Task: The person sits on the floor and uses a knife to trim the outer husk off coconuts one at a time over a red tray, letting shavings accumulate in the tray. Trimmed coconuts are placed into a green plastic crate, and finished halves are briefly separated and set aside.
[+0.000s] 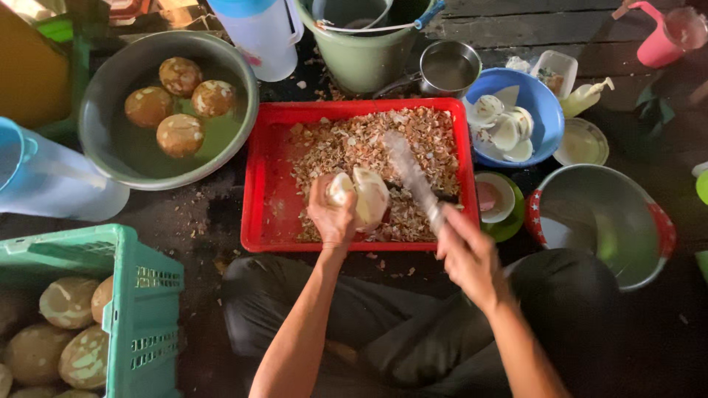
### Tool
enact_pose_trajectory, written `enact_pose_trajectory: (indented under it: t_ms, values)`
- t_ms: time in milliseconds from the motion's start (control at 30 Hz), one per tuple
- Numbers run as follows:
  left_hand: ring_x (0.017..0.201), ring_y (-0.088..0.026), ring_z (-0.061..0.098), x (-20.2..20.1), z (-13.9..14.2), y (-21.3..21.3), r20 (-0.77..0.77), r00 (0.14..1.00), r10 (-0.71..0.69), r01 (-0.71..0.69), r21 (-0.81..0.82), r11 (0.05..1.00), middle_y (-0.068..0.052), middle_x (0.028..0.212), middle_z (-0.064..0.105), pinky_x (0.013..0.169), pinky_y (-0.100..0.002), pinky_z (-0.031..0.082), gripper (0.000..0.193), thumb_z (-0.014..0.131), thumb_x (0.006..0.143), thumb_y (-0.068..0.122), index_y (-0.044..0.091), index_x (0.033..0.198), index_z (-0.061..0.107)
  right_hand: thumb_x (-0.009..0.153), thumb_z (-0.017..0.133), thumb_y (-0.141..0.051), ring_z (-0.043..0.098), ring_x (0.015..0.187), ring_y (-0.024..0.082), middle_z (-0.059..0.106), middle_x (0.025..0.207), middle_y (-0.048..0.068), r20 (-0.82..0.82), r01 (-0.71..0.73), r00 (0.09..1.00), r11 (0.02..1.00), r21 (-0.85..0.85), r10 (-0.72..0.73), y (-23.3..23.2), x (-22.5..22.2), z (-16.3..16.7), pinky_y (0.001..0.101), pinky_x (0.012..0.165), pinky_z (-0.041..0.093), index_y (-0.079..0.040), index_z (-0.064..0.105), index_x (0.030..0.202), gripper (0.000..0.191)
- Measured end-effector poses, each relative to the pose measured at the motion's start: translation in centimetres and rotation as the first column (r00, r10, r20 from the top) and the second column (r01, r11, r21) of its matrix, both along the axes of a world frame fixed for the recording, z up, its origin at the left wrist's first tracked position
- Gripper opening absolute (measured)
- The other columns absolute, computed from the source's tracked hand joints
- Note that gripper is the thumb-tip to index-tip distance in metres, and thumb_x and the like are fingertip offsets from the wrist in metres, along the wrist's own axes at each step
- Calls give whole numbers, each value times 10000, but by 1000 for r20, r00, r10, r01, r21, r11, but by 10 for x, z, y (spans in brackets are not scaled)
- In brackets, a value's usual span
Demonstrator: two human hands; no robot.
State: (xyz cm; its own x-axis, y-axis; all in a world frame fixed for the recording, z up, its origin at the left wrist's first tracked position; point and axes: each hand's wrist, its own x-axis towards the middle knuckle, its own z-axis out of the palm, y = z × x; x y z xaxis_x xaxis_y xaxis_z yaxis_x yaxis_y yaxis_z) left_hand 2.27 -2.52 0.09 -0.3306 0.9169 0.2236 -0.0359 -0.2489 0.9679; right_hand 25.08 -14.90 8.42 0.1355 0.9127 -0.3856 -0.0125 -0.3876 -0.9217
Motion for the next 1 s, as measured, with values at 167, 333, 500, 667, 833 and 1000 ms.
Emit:
enact_pose_trajectory:
  t_ms: [167,333,500,667,833,1000]
  values:
    - [1028,-316,698,2,15,-10,-342,939,-36,22,-45,999,-170,1112,689,928,-387,563,436,765,792,197,23,1182,679,1024,595,-239,531,678,99,625,859,21,427,-220,897,954,205,115,85,14,0,265,566,453,-129,524,1519,512]
    - [1074,-402,678,-7,33,-10,-535,828,-168,15,-279,960,-213,1217,678,904,-475,557,619,792,751,321,87,1302,629,871,804,-299,518,1270,426,524,1431,267,931,-571,341,758,314,-129,102,2,22,504,995,485,-69,473,1511,756]
    - [1016,-473,652,-13,40,-4,-607,747,-272,107,-294,950,-265,1178,652,836,-528,543,682,750,752,261,136,1400,581,774,840,-221,387,1436,388,387,1562,244,750,-656,622,673,343,225,80,-51,22,495,1149,366,-122,397,1547,896]
    - [1002,-425,704,-2,34,-6,-668,692,-273,49,-335,941,-215,1124,709,890,-486,571,472,632,844,148,198,1310,686,773,759,-78,526,1333,367,518,1452,188,703,-571,703,672,472,104,95,-79,-8,443,1032,522,-116,498,1461,737]
    - [1103,-364,708,-8,19,-22,-493,866,-81,29,-112,993,-198,1221,713,950,-417,563,422,566,874,-12,100,1255,709,951,630,-33,699,1104,221,666,1308,105,654,-293,741,803,519,-151,105,-85,-38,317,803,640,-119,654,1242,304]
    - [1220,-241,659,-30,-5,-25,-113,976,-187,173,-129,977,-145,1327,697,1035,-362,505,366,536,983,-24,-12,1330,653,982,549,21,643,1127,187,674,1263,87,129,-30,991,847,531,-45,108,-49,-74,320,963,535,-55,620,1350,383]
